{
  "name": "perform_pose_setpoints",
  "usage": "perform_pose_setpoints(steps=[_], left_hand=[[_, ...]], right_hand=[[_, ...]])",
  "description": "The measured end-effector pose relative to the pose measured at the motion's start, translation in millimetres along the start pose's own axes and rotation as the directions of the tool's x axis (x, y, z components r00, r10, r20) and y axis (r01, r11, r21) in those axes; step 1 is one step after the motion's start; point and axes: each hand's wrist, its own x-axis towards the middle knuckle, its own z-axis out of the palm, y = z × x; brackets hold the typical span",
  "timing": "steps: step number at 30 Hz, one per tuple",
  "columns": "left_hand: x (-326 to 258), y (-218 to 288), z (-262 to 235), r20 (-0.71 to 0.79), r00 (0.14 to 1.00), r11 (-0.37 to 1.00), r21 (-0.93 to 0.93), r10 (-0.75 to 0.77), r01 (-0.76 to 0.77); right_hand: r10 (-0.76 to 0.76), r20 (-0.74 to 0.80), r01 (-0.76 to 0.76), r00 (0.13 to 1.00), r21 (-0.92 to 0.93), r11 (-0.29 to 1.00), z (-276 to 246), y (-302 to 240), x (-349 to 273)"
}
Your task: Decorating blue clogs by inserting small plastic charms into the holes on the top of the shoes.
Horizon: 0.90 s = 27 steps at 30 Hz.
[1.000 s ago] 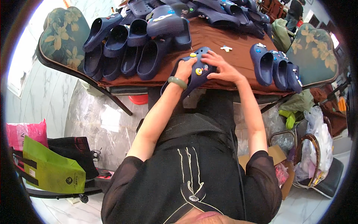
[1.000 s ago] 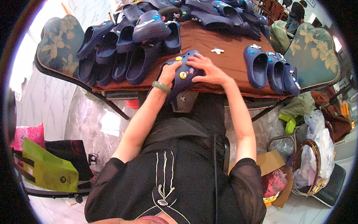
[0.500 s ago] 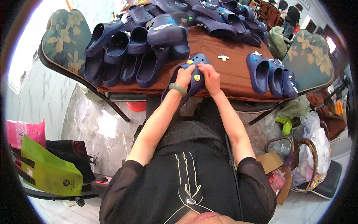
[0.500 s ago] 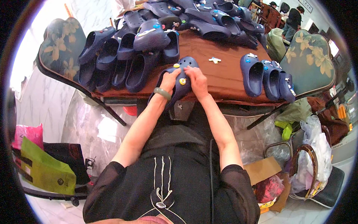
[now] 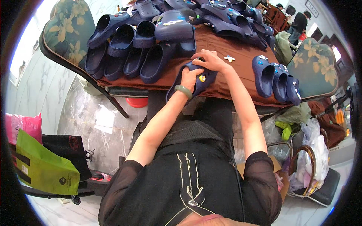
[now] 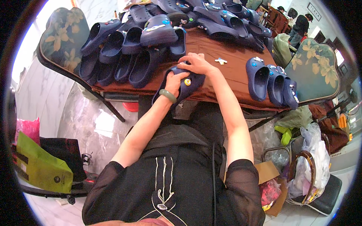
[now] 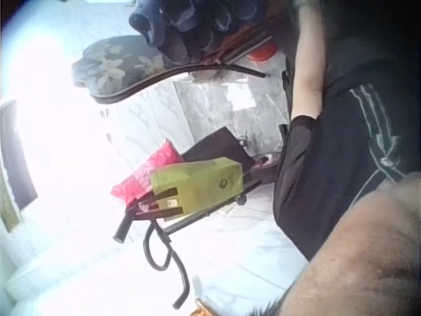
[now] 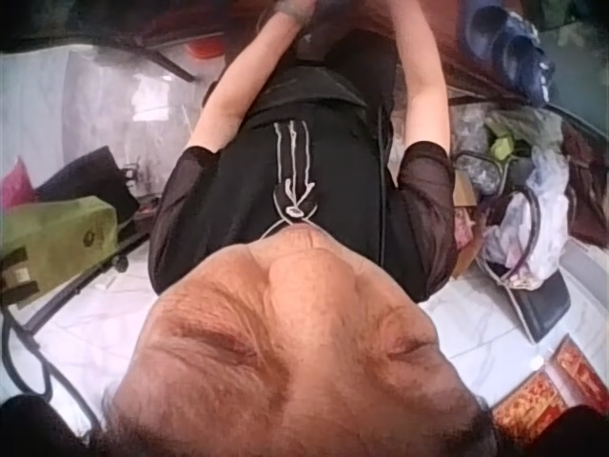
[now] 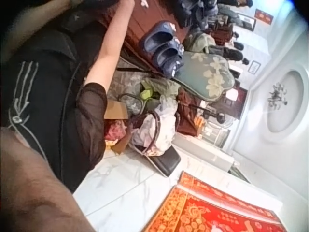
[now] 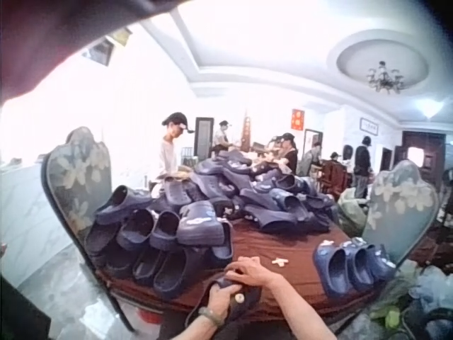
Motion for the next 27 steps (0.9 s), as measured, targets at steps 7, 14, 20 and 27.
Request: perform_pose_setpoints(steps=[7, 14, 20, 27], left_hand=[[4, 7, 4, -0.01, 0.998, 0.996, 0.073, -0.055, 0.056], [16, 2, -10, -0.047, 0.998, 0.9, 0.435, 0.035, -0.011], [5, 7, 3, -0.046, 0.999, 0.976, 0.217, 0.028, -0.017], [-11, 14, 9, 0.002, 1.0, 0.985, 0.171, -0.009, 0.009]], right_hand=[[0.07, -0.192, -0.07, 0.979, 0.007, 0.998, 30, 4, 19], [0.404, -0.308, -0.313, 0.861, 0.303, 0.9, 35, 4, 28], [0.599, -0.134, -0.074, 0.789, 0.948, 0.31, 16, 4, -31], [0.438, -0.408, -0.1, 0.801, 0.63, 0.77, 54, -27, -78]])
